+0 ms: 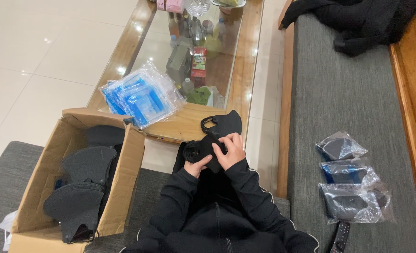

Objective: Inspect and sort black face masks from a cardboard box onto a table

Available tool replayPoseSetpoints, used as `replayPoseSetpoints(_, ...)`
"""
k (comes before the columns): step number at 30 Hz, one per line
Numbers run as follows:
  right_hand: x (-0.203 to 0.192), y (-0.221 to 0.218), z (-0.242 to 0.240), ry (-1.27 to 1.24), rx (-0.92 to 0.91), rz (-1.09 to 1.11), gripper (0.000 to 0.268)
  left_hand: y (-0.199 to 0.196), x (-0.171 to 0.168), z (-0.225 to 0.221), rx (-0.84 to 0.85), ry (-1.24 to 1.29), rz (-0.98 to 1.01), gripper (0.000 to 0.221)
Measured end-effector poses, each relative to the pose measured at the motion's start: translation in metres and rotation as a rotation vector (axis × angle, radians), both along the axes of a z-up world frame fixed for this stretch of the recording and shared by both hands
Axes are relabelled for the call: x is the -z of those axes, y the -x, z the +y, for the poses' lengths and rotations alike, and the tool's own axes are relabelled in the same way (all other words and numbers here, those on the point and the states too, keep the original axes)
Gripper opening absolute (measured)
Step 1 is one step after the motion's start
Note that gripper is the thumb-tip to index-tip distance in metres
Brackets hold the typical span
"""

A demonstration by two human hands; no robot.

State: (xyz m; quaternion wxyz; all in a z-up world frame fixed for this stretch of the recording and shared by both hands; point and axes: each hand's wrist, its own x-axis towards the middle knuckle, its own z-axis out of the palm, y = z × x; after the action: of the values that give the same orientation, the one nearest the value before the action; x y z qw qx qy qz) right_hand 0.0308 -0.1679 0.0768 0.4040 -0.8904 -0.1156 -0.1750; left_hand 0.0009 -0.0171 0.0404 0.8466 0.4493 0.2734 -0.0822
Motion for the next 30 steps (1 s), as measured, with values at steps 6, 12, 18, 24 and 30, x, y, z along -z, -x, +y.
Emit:
replayPoseSetpoints(6,0.01,0.012,0.008,-0.001,-0.096,-0.02,0.019,0.002,0.053,0.009,-0.086,0.105,-0.009,0.065)
replayPoseSetpoints(12,0.017,0.02,0.014,0.01,-0.071,0.017,0.016,-0.006,0.05,0.008,-0.119,0.185,-0.019,0.056)
replayPoseSetpoints(18,0.009,0.023,0.014,0.008,-0.01,0.043,0.018,-0.002,0.048,0.012,-0.035,0.174,0.027,0.052)
replayPoseSetpoints(24,-0.014,0.016,0.014,-0.189,-0.088,-0.137,0.019,-0.019,0.105,0.034,0.162,0.238,0.072,0.052)
replayPoseSetpoints(30,0.084,-0.022,-0.02,-0.456,0.271,0.195,0.023,-0.014,0.039,0.043,0.081,0.505,-0.016,0.022)
